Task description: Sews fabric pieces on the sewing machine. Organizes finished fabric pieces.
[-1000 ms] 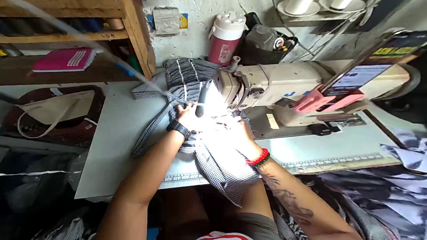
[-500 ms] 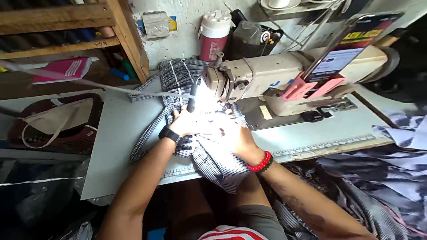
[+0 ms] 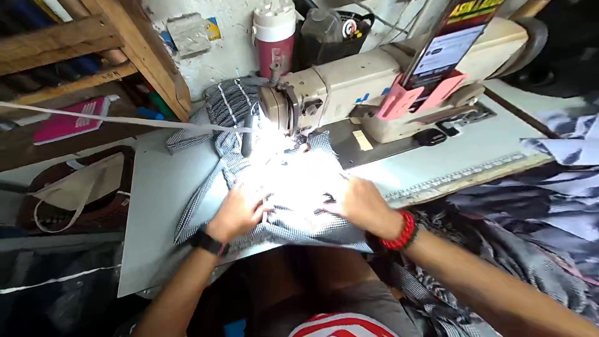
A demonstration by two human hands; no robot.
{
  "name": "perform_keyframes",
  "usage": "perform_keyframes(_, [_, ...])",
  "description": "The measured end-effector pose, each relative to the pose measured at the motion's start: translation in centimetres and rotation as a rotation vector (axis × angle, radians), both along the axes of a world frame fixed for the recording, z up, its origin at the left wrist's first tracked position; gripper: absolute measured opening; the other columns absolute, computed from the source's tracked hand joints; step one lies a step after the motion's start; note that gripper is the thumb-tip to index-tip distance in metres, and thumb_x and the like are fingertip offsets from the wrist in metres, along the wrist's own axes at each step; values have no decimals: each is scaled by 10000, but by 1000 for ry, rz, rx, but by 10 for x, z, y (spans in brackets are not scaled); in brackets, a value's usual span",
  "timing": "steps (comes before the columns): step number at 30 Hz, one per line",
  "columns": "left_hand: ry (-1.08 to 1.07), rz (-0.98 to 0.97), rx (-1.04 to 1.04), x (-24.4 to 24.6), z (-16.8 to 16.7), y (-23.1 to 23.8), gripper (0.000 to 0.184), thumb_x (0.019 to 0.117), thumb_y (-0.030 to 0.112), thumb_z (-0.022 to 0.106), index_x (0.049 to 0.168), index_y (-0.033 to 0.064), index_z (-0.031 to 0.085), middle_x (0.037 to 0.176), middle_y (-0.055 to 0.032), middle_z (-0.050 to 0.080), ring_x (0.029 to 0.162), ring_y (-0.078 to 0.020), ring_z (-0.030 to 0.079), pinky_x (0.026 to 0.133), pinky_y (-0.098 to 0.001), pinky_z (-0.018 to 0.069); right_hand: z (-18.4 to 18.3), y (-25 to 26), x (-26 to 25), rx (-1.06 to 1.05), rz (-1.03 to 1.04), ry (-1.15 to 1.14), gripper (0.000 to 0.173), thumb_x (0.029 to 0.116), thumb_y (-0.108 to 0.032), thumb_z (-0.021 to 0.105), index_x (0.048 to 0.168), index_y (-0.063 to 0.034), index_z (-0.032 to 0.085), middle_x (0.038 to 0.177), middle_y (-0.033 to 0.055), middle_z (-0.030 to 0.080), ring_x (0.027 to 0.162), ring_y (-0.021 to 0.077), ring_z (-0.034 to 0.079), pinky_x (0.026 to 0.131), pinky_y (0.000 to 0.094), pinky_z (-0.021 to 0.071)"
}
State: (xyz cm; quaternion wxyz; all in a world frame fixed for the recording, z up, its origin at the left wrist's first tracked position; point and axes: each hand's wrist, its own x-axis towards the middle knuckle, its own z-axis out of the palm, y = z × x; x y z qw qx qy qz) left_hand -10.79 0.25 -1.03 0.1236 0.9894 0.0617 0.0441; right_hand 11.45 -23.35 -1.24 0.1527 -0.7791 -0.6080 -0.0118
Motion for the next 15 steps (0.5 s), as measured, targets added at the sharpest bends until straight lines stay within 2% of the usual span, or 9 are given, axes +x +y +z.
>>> perform_keyframes(1, [14, -18, -3, -3, 2, 0, 499, 1054, 435, 434, 1485, 218, 559, 1577, -2, 488, 1491, -200, 400, 1243, -565, 233, -1, -2, -2, 28, 12, -28, 490, 915, -562, 652, 993, -91, 760, 954, 156, 736, 922, 375, 729, 659, 547, 590])
perform_keyframes(3, [2, 3, -18, -3, 3, 4, 475, 1041, 376, 455, 1437, 163, 607, 1535, -36, 536, 1467, -222, 441, 1238, -577, 234, -3, -1, 4, 41, -17, 44, 403, 925, -475, 686, 986, -83, 762, 958, 163, 739, 921, 382, 725, 672, 574, 575])
perform_keyframes(5, [-34, -4, -12, -3, -1, 3, 440, 1031, 300, 467, 1418, 165, 628, 1544, -44, 524, 1484, -239, 415, 1242, -602, 211, -5, 0, 10, 7, -47, 56, 353, 933, -419, 713, 1109, -118, 760, 1227, 133, 718, 1089, 362, 703, 771, 582, 586])
perform_keyframes(6, [-44, -28, -7, -2, -1, 1, 426, 1022, 294, 490, 1405, 184, 641, 1553, -23, 515, 1491, -229, 401, 1247, -600, 206, -3, 1, 9, 27, -25, 23, 362, 929, -431, 713, 1095, -113, 758, 1246, 143, 709, 1099, 376, 702, 752, 579, 597])
perform_keyframes(8, [25, -49, -20, -5, 5, 0, 521, 1001, 427, 532, 1457, 182, 589, 1593, -6, 468, 1504, -216, 383, 1245, -610, 200, -6, -4, 2, 84, 41, -38, 434, 937, -517, 657, 1037, -108, 765, 1045, 149, 747, 978, 378, 729, 671, 545, 598])
perform_keyframes(9, [53, -28, -33, -6, 6, 2, 586, 971, 487, 572, 1458, 161, 586, 1579, -23, 486, 1484, -231, 417, 1232, -627, 207, -8, -6, 2, 93, 51, -16, 460, 947, -541, 637, 1027, -107, 770, 1034, 150, 749, 957, 373, 731, 669, 543, 598])
perform_keyframes(12, [72, 44, 0, 3, 6, 22, 729, 893, 576, 612, 1483, 150, 564, 1579, -34, 485, 1509, -247, 376, 1223, -663, 173, -7, 4, 21, 37, 19, 115, 429, 939, -511, 678, 1105, -127, 770, 1296, 141, 695, 1063, 357, 710, 767, 579, 586])
perform_keyframes(14, [98, 79, 12, 13, 6, 38, 817, 854, 619, 636, 1533, 185, 502, 1628, 1, 413, 1556, -207, 268, 1249, -635, 97, -7, 19, 35, 22, 16, 106, 355, 921, -413, 728, 1158, -151, 759, 1255, 110, 715, 1033, 358, 714, 732, 582, 574])
perform_keyframes(15, [117, 96, 11, 18, 7, 46, 847, 844, 632, 650, 1548, 192, 481, 1641, 12, 393, 1565, -198, 242, 1254, -631, 73, -4, 27, 41, -12, 16, 108, 363, 936, -326, 722, 1263, -169, 722, 1393, 58, 661, 1158, 342, 684, 806, 582, 574])
